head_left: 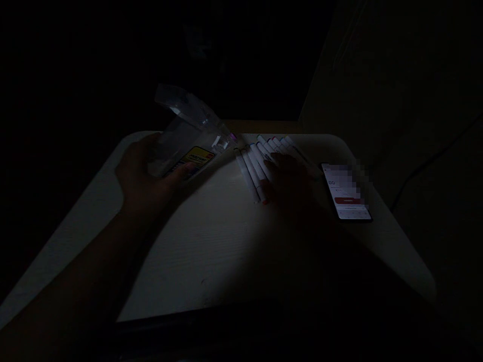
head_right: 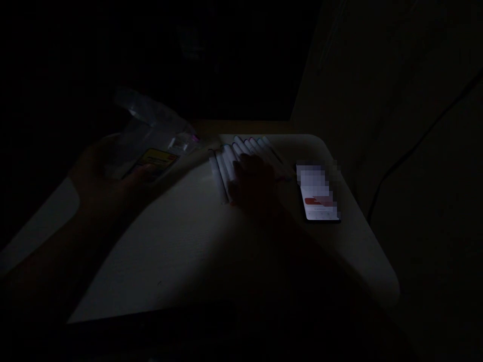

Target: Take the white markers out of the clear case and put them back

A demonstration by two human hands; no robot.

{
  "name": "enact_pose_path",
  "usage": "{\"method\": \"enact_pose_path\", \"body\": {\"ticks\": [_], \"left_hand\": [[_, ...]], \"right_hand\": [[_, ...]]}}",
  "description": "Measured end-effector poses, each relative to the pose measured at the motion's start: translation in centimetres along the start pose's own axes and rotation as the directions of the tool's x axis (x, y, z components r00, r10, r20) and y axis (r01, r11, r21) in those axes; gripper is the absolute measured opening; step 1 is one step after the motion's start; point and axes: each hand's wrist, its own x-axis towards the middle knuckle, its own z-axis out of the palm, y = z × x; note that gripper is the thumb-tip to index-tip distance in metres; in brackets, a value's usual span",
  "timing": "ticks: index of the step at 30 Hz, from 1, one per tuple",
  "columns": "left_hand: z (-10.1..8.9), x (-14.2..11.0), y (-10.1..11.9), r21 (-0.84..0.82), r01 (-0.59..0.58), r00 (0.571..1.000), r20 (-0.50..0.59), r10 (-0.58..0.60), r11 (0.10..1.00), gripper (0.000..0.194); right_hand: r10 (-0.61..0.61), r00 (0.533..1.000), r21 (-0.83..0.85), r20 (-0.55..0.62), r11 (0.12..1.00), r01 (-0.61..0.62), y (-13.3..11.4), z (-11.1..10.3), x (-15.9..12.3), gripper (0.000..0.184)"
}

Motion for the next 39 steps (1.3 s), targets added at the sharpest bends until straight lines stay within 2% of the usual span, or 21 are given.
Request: {"method": "enact_pose_path", "body": {"ticks": [2,4,11,16,21,27,31,34,36,39], "left_hand": [[0.0,0.0,0.0,0.002,-0.006,1.000,-0.001,0.006,1.000,0.074],[-0.1,0.0,0.0,0.005,-0.014,1.000,-0.002,0.014,1.000,0.075],[-0.3,0.0,0.2,0.033,-0.040,0.999,0.017,0.040,0.999,0.076],[-0.1,0.0,0.0,0.025,-0.056,0.998,0.021,0.055,0.998,0.078],[-0.2,-0.1,0.2,0.039,-0.095,0.995,0.024,0.094,0.995,0.078],[-0.6,-0.2,1.0,0.058,-0.247,0.968,0.070,0.243,0.967,0.077],[-0.8,-0.2,1.1,0.048,-0.300,0.951,0.096,0.294,0.953,0.079],[-0.8,-0.3,1.0,0.047,-0.328,0.942,0.091,0.322,0.944,0.081],[-0.8,-0.2,1.0,0.047,-0.348,0.935,0.091,0.343,0.936,0.081],[-0.8,-0.2,1.2,0.061,-0.385,0.920,0.106,0.377,0.921,0.081]], "right_hand": [[-0.091,0.995,0.005,0.045,0.996,0.091,-0.2,0.6,-0.1,0.045],[-0.127,0.990,0.008,0.065,0.992,0.126,-0.4,1.1,-0.3,0.050],[-0.121,0.991,0.013,0.049,0.993,0.121,-0.9,1.7,-0.6,0.054],[-0.173,0.985,0.026,0.019,0.985,0.173,-1.3,1.8,-0.8,0.061],[-0.176,0.984,0.029,0.013,0.984,0.176,-1.3,1.9,-1.1,0.058],[-0.129,0.991,-0.004,0.038,0.992,0.129,-1.4,1.5,-0.5,0.053],[-0.111,0.991,0.000,0.076,0.994,0.111,-1.3,1.0,0.1,0.041],[-0.116,0.993,0.056,-0.013,0.992,0.117,-0.7,0.8,0.3,0.033],[-0.104,0.985,0.109,-0.141,0.987,0.119,-0.4,0.5,0.3,0.031],[-0.035,0.923,0.168,-0.382,0.980,0.107,-0.3,-0.4,0.2,0.030]]}}
